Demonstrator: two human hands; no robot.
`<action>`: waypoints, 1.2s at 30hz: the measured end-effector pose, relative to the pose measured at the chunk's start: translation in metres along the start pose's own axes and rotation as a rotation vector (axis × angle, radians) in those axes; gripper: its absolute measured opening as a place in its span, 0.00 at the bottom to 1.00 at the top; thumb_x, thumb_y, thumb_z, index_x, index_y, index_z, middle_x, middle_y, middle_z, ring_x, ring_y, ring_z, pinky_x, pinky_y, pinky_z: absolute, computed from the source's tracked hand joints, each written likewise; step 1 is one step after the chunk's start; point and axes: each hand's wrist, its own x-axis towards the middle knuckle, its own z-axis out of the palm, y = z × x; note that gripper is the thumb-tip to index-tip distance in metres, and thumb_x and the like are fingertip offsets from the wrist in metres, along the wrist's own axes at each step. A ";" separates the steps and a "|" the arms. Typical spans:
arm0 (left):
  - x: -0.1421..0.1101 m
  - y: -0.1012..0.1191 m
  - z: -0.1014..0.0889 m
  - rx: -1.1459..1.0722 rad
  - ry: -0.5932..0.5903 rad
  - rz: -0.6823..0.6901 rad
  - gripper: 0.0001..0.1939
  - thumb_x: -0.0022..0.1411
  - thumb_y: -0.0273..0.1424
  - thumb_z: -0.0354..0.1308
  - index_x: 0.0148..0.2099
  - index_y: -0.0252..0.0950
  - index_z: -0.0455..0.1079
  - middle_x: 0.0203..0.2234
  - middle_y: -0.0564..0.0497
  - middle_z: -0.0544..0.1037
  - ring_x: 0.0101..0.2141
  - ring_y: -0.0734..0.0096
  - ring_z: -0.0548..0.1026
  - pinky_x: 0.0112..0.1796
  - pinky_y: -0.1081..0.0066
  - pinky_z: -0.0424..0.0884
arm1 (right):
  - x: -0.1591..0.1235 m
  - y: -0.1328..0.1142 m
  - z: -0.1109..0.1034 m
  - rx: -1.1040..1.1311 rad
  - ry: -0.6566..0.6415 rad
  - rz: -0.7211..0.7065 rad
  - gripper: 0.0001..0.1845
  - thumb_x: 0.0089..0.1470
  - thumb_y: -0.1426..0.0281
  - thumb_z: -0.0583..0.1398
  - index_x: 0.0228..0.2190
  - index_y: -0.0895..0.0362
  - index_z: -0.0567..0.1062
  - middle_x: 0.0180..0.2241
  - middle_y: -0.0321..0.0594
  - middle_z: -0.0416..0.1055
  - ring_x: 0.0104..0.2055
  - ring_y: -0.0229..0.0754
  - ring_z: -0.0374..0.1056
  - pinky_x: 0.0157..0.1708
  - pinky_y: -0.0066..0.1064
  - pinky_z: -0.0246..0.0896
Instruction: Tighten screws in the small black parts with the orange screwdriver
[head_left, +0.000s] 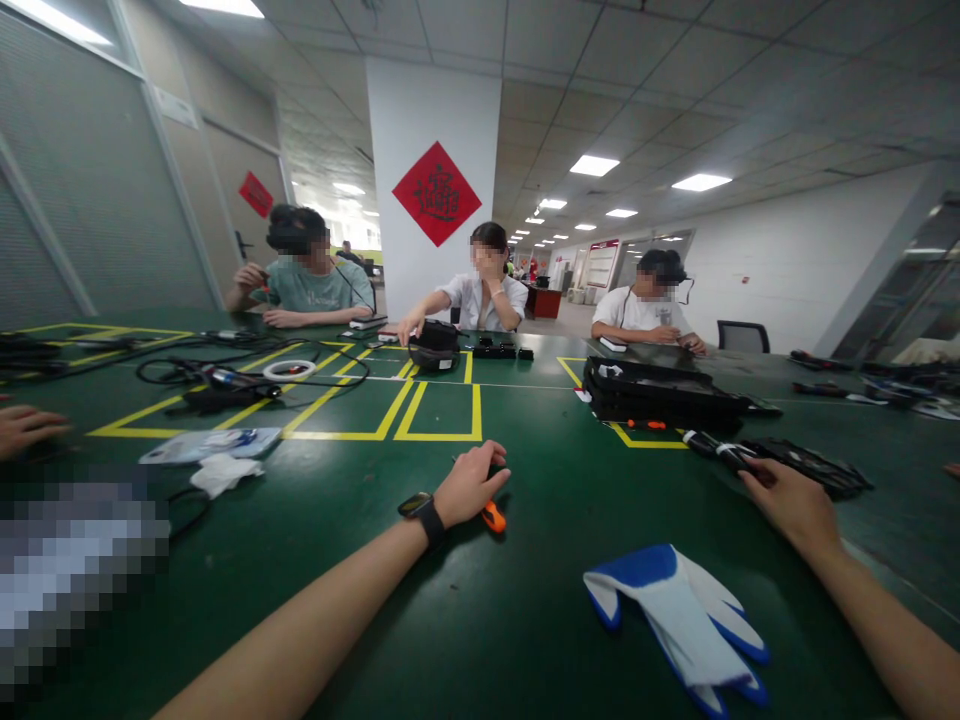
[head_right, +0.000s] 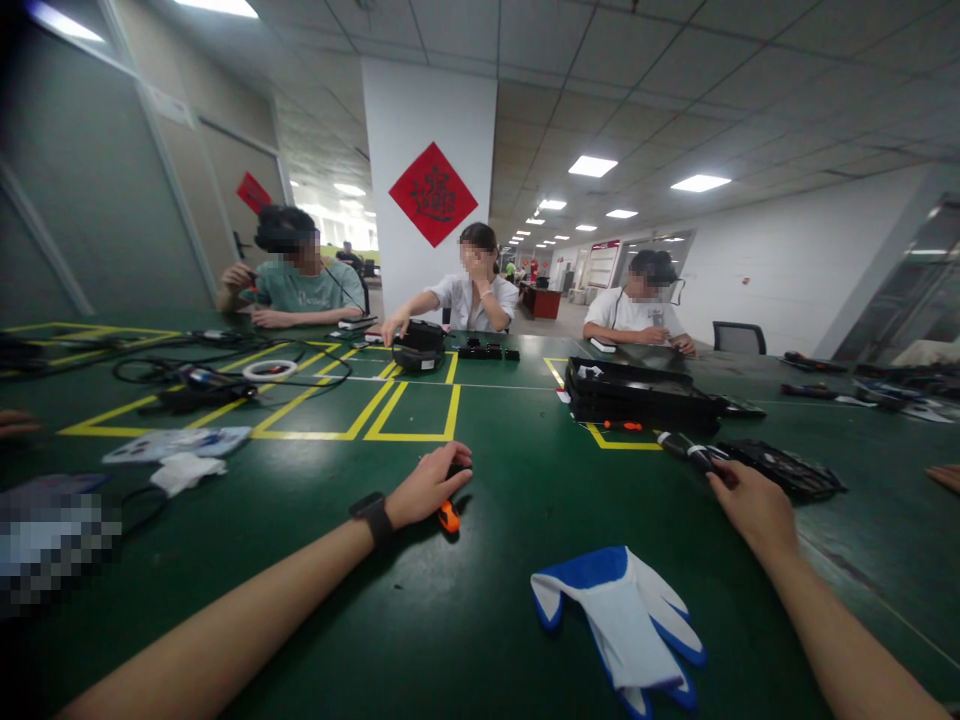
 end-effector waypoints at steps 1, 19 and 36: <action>0.000 0.002 -0.001 0.016 0.026 0.021 0.13 0.58 0.35 0.48 0.45 0.38 0.62 0.39 0.49 0.71 0.41 0.65 0.68 0.44 0.62 0.62 | -0.002 -0.020 -0.005 0.067 0.019 -0.033 0.20 0.47 0.59 0.55 0.42 0.55 0.71 0.32 0.42 0.72 0.33 0.46 0.68 0.30 0.34 0.62; -0.004 0.016 -0.046 0.131 0.031 0.169 0.18 0.58 0.44 0.47 0.42 0.36 0.64 0.34 0.48 0.72 0.35 0.66 0.70 0.35 0.69 0.63 | -0.039 -0.346 -0.059 0.707 -0.304 -1.114 0.18 0.52 0.77 0.54 0.45 0.55 0.68 0.42 0.42 0.68 0.45 0.41 0.62 0.45 0.34 0.58; -0.008 -0.004 -0.026 0.190 0.010 0.121 0.14 0.58 0.43 0.48 0.38 0.37 0.64 0.32 0.50 0.68 0.35 0.68 0.67 0.36 0.71 0.62 | -0.056 -0.351 -0.017 0.640 -0.159 -1.018 0.09 0.55 0.73 0.52 0.33 0.57 0.72 0.33 0.40 0.68 0.37 0.38 0.63 0.39 0.30 0.58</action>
